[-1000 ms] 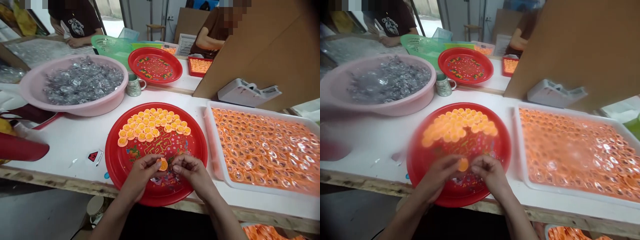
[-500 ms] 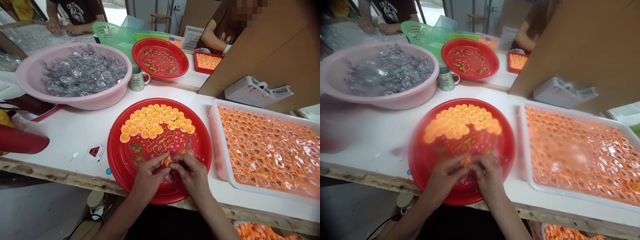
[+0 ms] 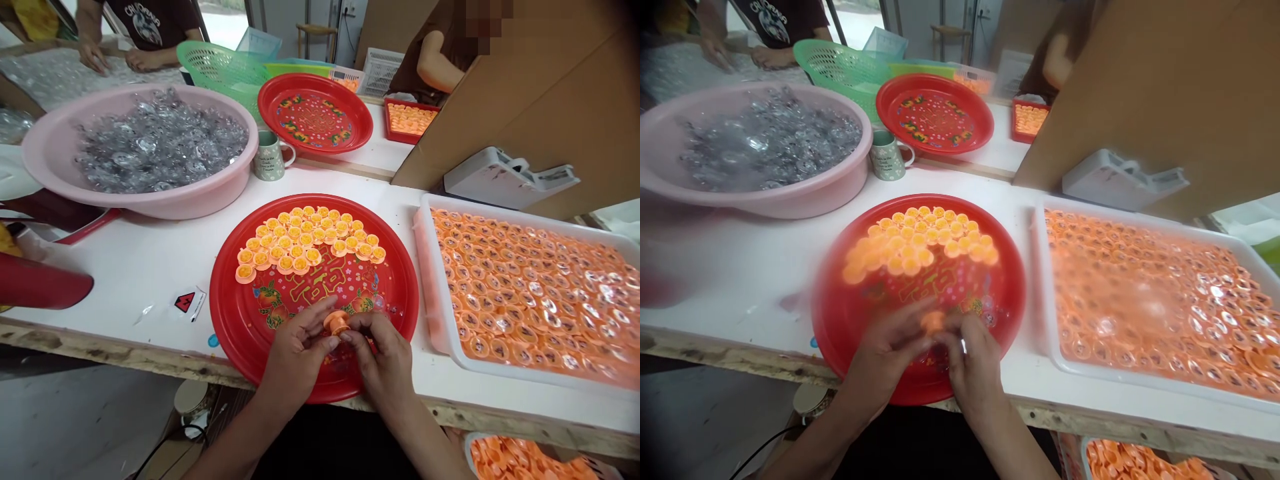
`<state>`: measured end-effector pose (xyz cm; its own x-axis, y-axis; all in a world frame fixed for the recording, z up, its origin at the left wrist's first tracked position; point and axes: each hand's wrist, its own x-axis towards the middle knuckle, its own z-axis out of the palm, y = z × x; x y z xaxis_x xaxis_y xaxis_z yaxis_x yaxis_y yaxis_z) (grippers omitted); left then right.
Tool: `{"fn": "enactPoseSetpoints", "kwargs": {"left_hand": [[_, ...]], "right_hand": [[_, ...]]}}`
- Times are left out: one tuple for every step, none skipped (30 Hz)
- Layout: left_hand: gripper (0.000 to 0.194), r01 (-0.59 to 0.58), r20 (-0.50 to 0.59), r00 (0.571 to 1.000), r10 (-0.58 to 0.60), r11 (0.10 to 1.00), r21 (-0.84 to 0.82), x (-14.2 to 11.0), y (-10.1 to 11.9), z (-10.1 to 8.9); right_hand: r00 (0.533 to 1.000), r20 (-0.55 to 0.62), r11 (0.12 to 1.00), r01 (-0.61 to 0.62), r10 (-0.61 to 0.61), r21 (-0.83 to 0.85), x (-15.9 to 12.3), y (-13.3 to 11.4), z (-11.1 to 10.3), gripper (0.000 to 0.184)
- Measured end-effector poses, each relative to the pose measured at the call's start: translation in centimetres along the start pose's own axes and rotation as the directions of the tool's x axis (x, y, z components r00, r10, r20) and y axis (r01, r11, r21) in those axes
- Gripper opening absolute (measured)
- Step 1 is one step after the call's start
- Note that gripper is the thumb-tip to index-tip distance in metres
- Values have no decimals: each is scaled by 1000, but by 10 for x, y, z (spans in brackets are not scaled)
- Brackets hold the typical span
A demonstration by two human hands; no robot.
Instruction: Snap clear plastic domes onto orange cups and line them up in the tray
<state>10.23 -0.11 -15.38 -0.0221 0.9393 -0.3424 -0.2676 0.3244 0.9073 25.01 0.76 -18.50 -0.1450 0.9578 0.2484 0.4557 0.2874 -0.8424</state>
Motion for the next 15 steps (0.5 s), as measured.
{"fn": "enactPoseSetpoints", "kwargs": {"left_hand": [[38, -9, 4, 1000, 8, 1000, 25, 2, -1, 0], [35, -15, 9, 1000, 15, 999, 49, 3, -2, 0], [33, -17, 14, 1000, 16, 998, 67, 5, -3, -1], [32, -13, 16, 1000, 12, 997, 76, 6, -4, -2], [33, -7, 8, 1000, 6, 997, 79, 6, -6, -4], [34, 0, -10, 1000, 1, 997, 83, 7, -8, -7], [35, 6, -33, 999, -3, 995, 99, 7, -11, -9], [35, 8, -60, 998, 0, 992, 126, 8, -13, -12], [35, 6, -78, 997, 8, 986, 168, 9, -16, -15], [35, 0, -88, 996, 20, 976, 217, 11, -20, -17], [35, -10, -96, 995, 37, 965, 263, 13, -23, -17], [34, -18, -114, 992, 56, 951, 310, 14, -25, -17], [33, -22, -138, 988, 75, 936, 352, 15, -27, -14], [32, -29, -157, 983, 96, 923, 383, 15, -28, -10], [33, -41, -156, 981, 113, 915, 402, 14, -28, -5]], "right_hand": [[1000, -17, 1000, 2, -2, 2, 0, 2, 2, 8], [999, -31, 1000, -13, 14, 14, 0, 4, 3, 10], [999, -28, 999, -35, 36, 33, 1, 5, 5, 16], [999, -10, 997, -49, 50, 51, 3, 5, 6, 22], [998, 10, 997, -56, 56, 61, 4, 4, 7, 25], [998, 29, 997, -56, 54, 61, 5, 2, 8, 25], [998, 38, 997, -53, 51, 49, 5, -1, 9, 22], [998, 37, 998, -51, 50, 32, 4, -5, 10, 18], [998, 23, 998, -60, 59, 14, 2, -8, 13, 17], [997, 3, 997, -73, 73, 1, 1, -10, 16, 18], [996, -14, 996, -91, 91, -2, -1, -13, 20, 20], [994, -29, 994, -107, 107, -1, -2, -14, 23, 23], [991, -50, 992, -124, 124, 4, -2, -16, 26, 25], [987, -72, 990, -143, 143, 15, -1, -17, 26, 26], [983, -87, 987, -157, 159, 35, 0, -18, 24, 26]]}}
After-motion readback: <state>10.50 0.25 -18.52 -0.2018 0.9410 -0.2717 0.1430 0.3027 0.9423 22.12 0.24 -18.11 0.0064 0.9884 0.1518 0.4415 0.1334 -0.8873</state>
